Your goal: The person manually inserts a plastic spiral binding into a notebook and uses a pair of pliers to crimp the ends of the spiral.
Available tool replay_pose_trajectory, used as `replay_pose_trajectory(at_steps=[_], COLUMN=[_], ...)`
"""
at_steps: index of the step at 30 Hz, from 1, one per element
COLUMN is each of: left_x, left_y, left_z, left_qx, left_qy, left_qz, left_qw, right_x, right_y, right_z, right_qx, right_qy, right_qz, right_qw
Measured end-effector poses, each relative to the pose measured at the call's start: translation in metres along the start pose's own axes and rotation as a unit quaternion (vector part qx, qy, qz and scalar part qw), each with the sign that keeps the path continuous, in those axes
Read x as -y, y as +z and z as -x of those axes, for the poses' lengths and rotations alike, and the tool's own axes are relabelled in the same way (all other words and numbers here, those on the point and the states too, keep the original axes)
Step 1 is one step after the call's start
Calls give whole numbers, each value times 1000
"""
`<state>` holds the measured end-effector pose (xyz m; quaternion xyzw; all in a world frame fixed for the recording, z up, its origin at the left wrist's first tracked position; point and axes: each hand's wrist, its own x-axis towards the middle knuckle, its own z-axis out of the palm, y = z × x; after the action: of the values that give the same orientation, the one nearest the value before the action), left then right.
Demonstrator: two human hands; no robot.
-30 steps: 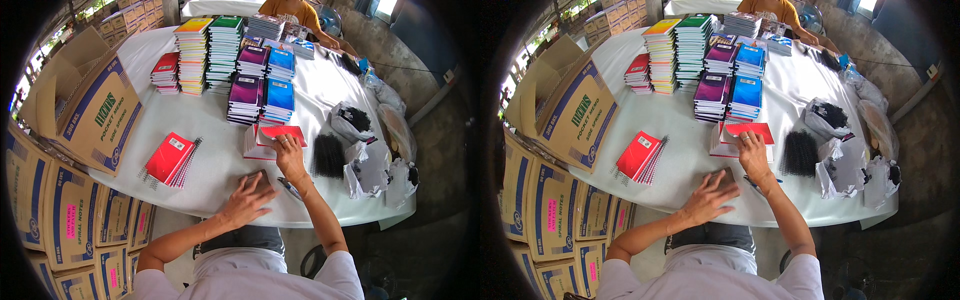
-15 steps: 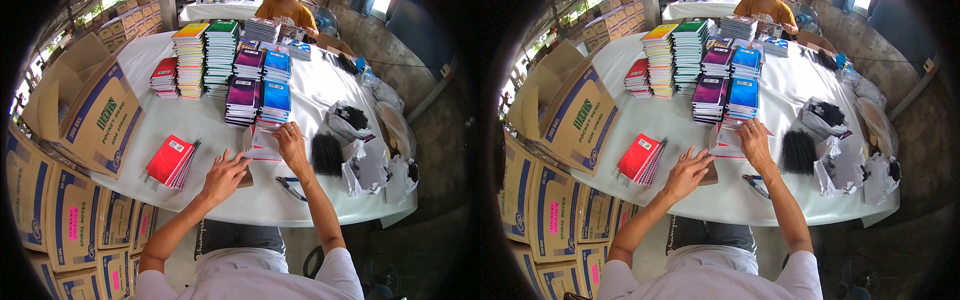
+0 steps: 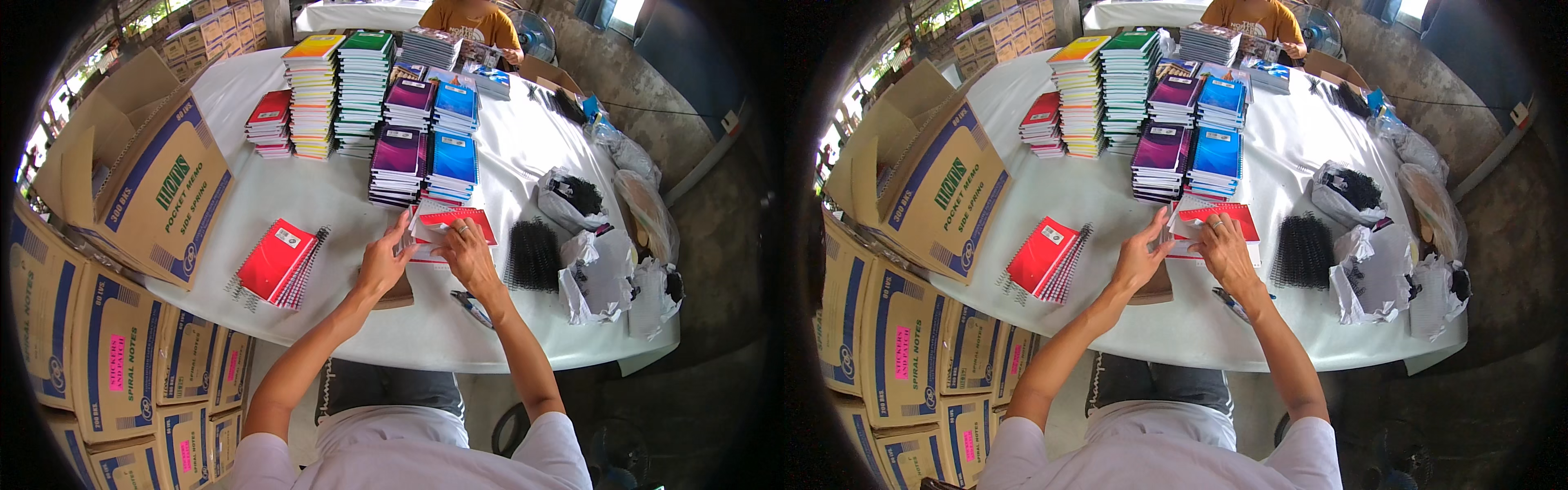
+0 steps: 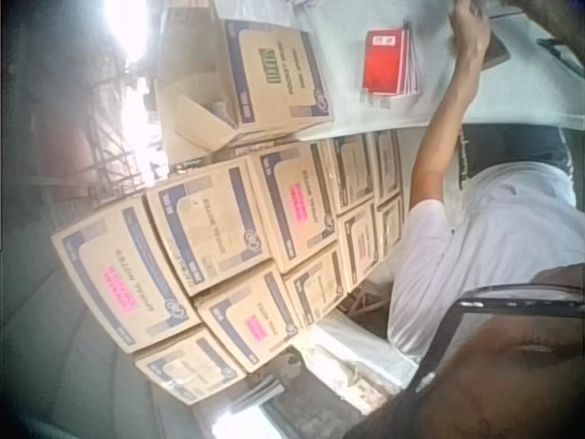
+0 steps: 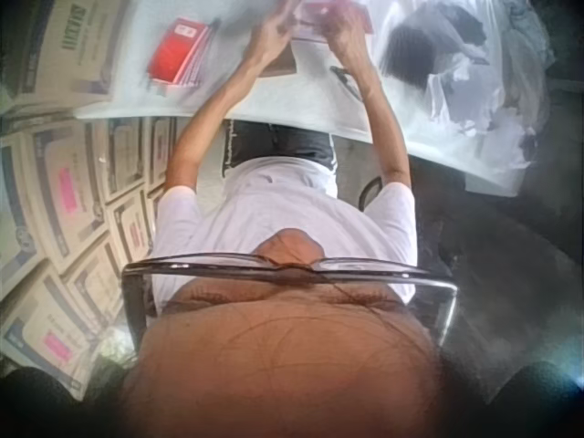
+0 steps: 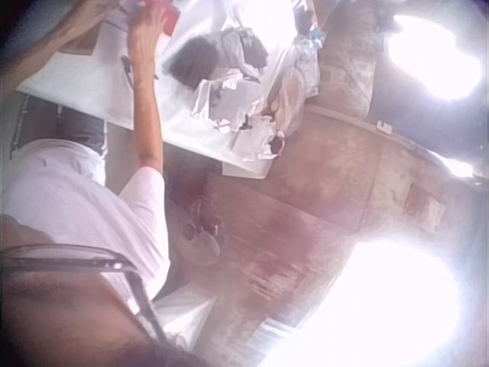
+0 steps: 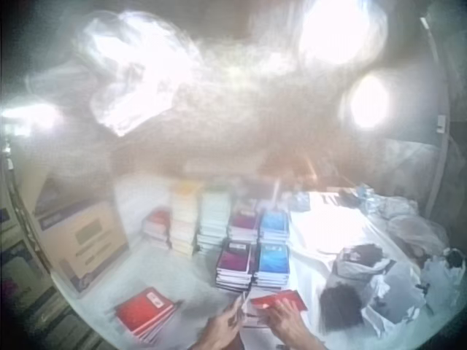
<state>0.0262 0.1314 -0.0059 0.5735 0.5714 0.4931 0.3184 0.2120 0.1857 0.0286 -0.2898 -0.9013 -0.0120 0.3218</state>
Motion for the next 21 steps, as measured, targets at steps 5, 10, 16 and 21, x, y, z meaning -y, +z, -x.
replay_pose_trajectory(at_steps=[5, 10, 16, 21], left_x=[9, 7, 7, 2], left_y=[6, 7, 12, 19], left_z=[-2, -5, -10, -20], left_qx=[-18, -20, -61, -80], left_qy=[42, 13, 26, 3], left_qz=[-1, 9, -21, -49], left_qw=[999, 1000, 998, 996], right_x=[-6, -5, -12, -6], right_y=[-11, -23, -27, -26], right_z=[-7, -18, -24, -24], right_qx=[56, 77, 99, 91], right_qy=[9, 65, 56, 51], right_qz=[-51, -145, -145, -57], right_qw=[997, 984, 983, 993])
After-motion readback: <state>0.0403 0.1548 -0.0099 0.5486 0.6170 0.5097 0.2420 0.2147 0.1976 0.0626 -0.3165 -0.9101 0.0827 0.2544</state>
